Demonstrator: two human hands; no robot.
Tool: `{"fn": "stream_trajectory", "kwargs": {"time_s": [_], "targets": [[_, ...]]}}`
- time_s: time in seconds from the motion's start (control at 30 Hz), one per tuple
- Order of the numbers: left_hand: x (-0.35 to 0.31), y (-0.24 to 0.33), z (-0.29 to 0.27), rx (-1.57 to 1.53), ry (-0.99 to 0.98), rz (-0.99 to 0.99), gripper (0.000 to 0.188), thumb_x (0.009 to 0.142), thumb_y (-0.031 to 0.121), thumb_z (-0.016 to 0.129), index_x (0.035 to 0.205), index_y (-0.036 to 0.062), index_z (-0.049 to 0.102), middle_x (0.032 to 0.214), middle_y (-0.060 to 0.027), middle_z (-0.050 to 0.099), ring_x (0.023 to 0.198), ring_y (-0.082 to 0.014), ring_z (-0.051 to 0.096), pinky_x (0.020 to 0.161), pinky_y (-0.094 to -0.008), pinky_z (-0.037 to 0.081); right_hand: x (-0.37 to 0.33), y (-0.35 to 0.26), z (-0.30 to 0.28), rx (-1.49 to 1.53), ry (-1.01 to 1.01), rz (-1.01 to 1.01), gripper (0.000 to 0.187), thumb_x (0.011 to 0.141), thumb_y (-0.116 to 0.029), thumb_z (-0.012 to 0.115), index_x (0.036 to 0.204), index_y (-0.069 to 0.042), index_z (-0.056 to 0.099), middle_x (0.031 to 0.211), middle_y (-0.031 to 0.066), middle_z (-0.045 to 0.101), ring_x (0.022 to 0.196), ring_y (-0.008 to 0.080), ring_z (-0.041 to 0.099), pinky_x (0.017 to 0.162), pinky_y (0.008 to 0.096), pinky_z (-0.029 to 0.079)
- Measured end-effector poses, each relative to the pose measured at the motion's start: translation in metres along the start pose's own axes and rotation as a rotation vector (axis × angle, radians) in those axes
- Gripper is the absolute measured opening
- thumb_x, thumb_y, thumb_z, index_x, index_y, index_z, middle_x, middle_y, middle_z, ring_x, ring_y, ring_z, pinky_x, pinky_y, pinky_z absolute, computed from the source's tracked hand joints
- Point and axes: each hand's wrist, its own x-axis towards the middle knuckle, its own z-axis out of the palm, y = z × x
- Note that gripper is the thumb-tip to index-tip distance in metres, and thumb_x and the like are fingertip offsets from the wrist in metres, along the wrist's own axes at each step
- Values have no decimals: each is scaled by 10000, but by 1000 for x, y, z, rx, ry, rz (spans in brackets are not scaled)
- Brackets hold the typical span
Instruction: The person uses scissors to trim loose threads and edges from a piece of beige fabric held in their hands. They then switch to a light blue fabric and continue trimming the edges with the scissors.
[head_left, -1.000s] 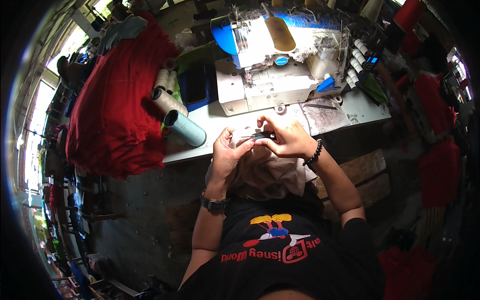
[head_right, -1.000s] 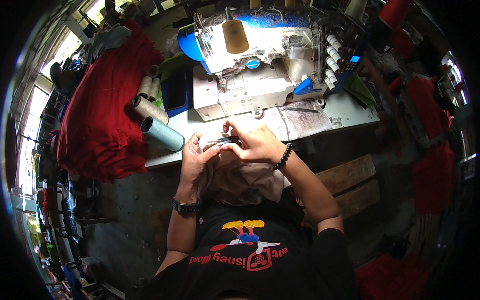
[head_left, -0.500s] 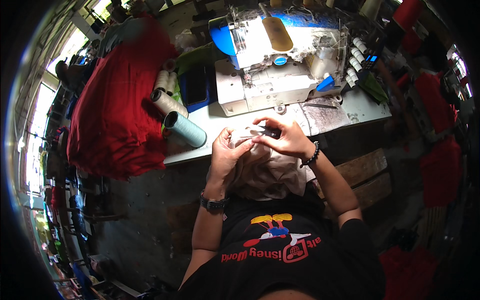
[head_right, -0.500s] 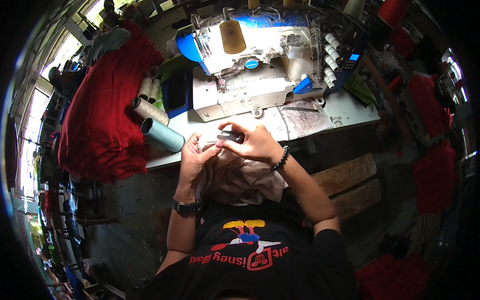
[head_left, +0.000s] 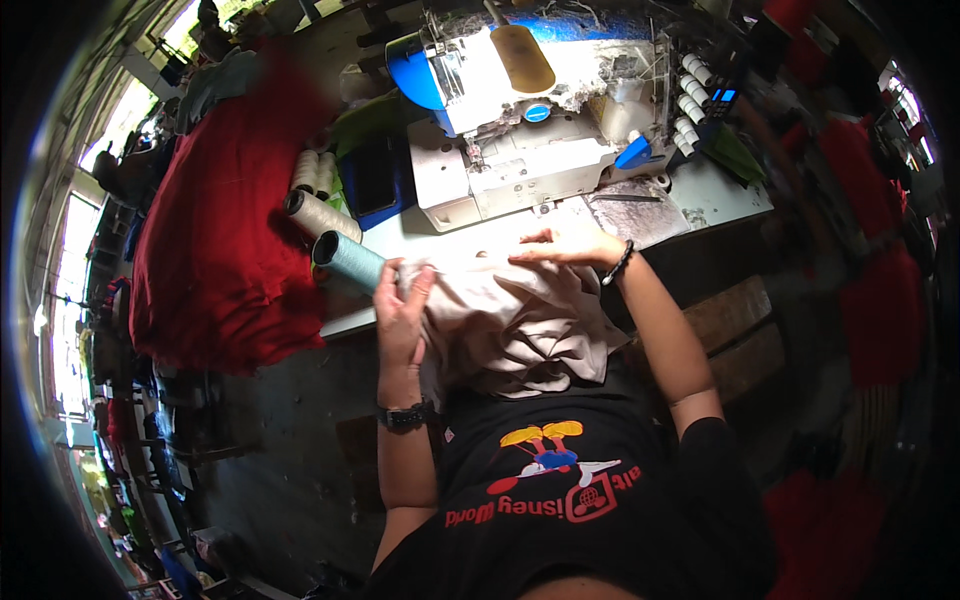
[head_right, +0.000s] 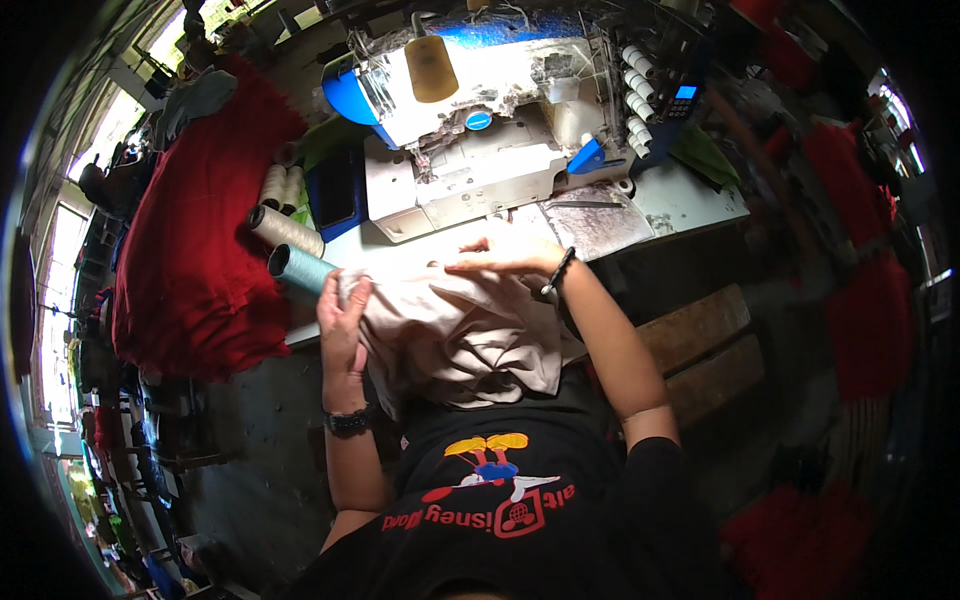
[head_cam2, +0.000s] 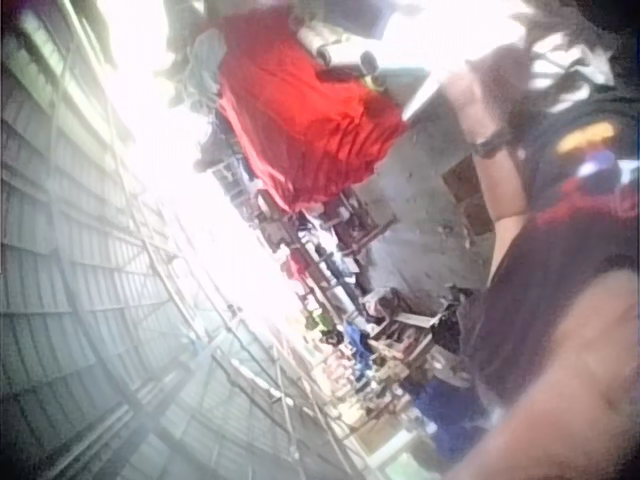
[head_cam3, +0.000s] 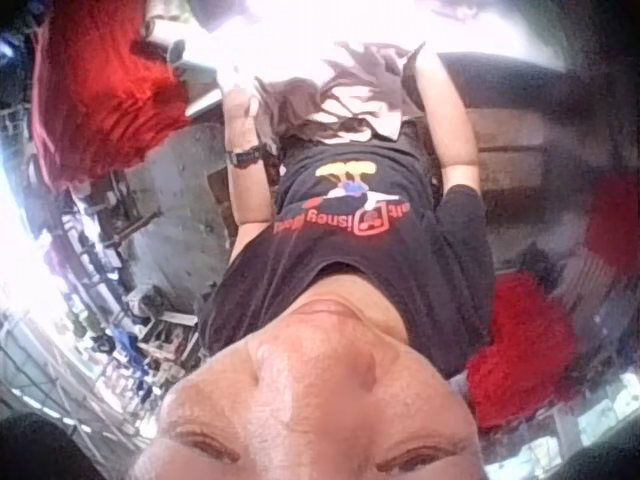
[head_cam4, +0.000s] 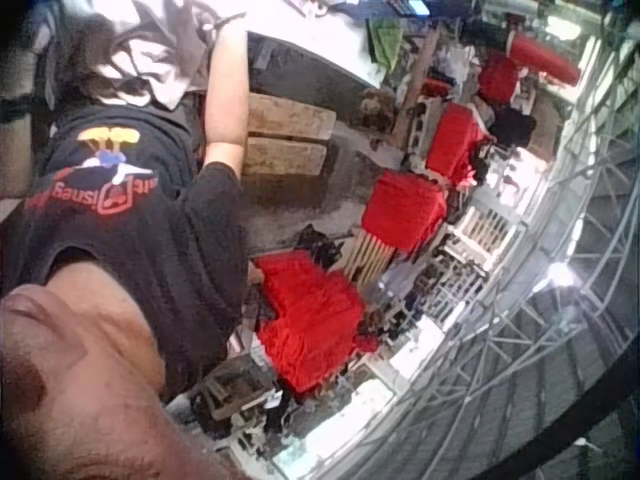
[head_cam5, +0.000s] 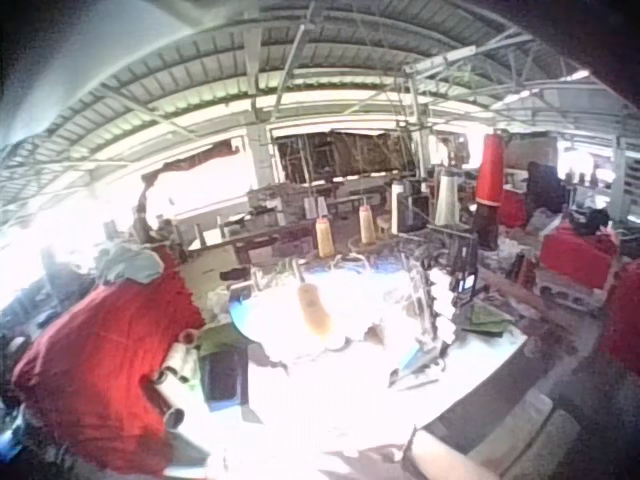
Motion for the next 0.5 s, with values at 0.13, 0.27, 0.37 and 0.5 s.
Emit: {"fn": "stream_trajectory", "kwargs": {"time_s": [0.13,0.27,0.37,0.5], "targets": [[9,-2,-26,98,34,21,325,884,31,595,1196,4,510,987,-44,596,896,-90,551,829,-217,439,-9,32,-13,604,-87,168,208,813,-213,713,925,-67,617,731,-34,566,584,-5,427,484,164,292],[8,-13,-38,352,-14,37,382,885,58,591,1253,11,502,1042,-75,599,948,-109,546,866,-242,424,-12,15,2,940,31,142,199,815,-180,722,926,-113,572,626,-93,417,517,0,285,464,201,202],[3,-5,-16,846,48,321,397,888,140,584,1258,19,507,1168,-139,588,1051,-192,563,923,-311,425,-18,2,8,956,81,149,180,812,-191,725,870,-118,571,641,-100,419,532,-2,310,475,190,228],[4,19,26,1303,-180,668,440,860,186,615,1261,37,513,1234,-134,563,1141,-251,516,956,-386,397,-20,-24,14,886,149,62,176,818,-209,714,865,-111,576,650,-108,431,556,-7,347,491,167,262]]}}
